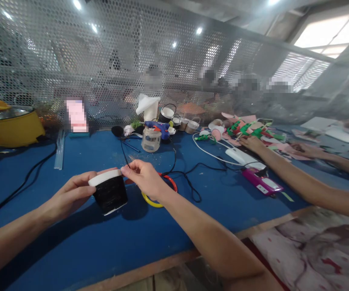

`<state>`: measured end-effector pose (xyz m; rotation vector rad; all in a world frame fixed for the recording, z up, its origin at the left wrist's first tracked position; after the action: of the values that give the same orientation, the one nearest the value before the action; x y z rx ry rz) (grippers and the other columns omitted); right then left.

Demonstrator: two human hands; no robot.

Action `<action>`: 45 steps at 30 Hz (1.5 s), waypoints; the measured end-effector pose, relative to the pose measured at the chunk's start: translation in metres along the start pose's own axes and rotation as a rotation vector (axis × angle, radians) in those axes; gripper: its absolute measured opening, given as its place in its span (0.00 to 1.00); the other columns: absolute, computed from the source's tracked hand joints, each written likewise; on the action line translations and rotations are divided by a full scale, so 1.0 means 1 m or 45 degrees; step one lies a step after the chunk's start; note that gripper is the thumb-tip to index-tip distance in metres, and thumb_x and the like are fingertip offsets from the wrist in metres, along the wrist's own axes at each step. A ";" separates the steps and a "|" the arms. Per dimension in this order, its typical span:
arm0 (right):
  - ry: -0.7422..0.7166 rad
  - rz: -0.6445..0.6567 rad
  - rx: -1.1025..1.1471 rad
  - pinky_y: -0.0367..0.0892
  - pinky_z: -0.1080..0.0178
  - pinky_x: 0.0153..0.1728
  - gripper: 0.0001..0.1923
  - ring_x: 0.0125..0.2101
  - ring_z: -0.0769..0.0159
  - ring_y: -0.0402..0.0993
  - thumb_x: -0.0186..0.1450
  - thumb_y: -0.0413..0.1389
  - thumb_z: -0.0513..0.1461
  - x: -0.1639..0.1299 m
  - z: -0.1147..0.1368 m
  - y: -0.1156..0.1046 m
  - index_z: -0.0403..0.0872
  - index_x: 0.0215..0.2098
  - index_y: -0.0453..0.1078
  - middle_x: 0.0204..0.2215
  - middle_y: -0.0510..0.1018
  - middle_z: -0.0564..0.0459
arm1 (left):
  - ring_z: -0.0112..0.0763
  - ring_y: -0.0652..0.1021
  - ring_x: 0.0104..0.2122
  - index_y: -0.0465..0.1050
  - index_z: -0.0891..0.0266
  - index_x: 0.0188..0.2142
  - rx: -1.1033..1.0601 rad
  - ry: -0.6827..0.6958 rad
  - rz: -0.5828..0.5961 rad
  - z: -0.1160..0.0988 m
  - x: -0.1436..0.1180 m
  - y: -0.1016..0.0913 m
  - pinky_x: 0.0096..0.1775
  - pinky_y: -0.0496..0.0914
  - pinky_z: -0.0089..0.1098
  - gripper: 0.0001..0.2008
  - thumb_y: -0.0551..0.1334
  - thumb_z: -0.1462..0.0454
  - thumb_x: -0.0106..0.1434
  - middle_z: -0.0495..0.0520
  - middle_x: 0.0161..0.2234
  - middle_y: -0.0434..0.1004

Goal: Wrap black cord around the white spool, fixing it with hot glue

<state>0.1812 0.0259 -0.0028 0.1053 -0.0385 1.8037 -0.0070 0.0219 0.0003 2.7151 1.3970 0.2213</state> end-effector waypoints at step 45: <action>-0.521 0.123 -0.729 0.58 0.65 0.32 0.10 0.28 0.69 0.60 0.59 0.51 0.38 0.002 0.001 0.002 0.48 0.22 0.55 0.26 0.63 0.56 | 0.50 0.59 0.55 0.73 0.59 0.38 0.508 -0.029 0.055 0.001 0.013 -0.015 0.53 0.51 0.44 0.16 0.62 0.67 0.47 0.56 0.52 0.65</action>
<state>0.1789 0.0271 -0.0016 0.0612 -0.8550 1.7746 -0.0113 0.0409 -0.0011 3.0490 1.5185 -0.0987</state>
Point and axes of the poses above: each hand's wrist, its own x-axis towards the middle knuckle, its own y-axis out of the palm, z = x × y, the point moved 1 cm from there along x, towards the middle knuckle
